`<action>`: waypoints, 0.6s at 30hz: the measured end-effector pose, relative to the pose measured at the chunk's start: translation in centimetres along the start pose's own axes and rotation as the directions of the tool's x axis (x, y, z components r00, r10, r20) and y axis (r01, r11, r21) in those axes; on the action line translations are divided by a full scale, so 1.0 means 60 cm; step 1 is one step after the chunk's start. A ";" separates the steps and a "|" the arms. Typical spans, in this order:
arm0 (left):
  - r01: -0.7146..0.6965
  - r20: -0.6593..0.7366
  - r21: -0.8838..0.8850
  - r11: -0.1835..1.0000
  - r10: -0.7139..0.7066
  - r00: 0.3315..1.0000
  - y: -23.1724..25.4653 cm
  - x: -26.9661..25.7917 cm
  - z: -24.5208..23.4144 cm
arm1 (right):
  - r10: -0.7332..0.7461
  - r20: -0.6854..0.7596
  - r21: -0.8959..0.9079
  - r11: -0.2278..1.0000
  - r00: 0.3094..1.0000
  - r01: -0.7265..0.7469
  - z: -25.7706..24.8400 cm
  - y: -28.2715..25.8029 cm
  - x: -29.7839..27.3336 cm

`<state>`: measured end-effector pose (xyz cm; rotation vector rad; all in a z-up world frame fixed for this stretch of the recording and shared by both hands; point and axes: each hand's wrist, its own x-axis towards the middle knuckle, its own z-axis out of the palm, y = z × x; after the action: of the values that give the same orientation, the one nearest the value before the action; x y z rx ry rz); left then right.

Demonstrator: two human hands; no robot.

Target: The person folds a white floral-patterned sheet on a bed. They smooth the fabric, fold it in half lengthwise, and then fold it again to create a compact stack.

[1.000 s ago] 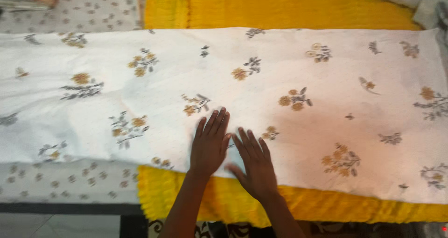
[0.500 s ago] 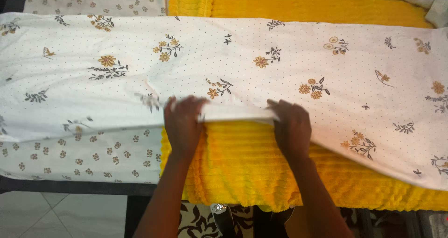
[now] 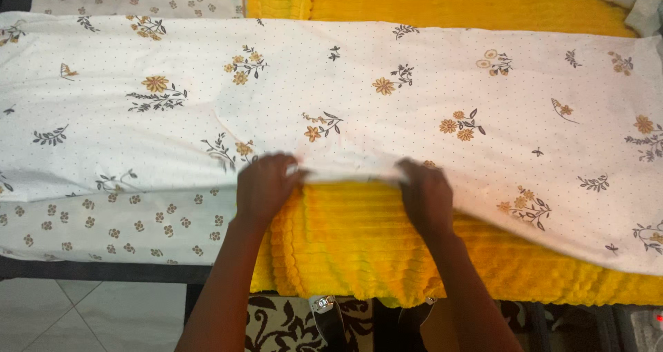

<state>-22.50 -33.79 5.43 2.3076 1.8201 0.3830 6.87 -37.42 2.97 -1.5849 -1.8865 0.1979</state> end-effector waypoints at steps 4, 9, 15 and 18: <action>0.195 0.296 0.050 0.979 -0.202 0.934 -0.003 -0.038 0.010 | 0.270 0.457 -0.030 0.957 0.848 -0.289 -0.013 -0.005 -0.038; -0.108 -0.381 -0.145 0.984 0.046 0.924 0.016 -0.015 0.029 | 0.079 0.011 -0.021 0.997 0.997 -0.079 0.007 -0.033 -0.002; -0.183 -0.254 0.045 0.982 0.188 0.949 0.056 0.057 0.094 | -0.122 0.097 -0.056 0.990 0.988 0.127 0.115 -0.064 0.079; -0.028 -0.220 0.091 0.995 0.048 0.974 0.036 0.063 0.117 | -0.030 0.205 -0.085 0.995 0.978 0.048 0.147 -0.052 0.080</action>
<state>-17.48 -30.52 -0.28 2.4480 1.9306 0.6013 -0.94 -31.23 -0.44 -1.6382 -2.1082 0.2707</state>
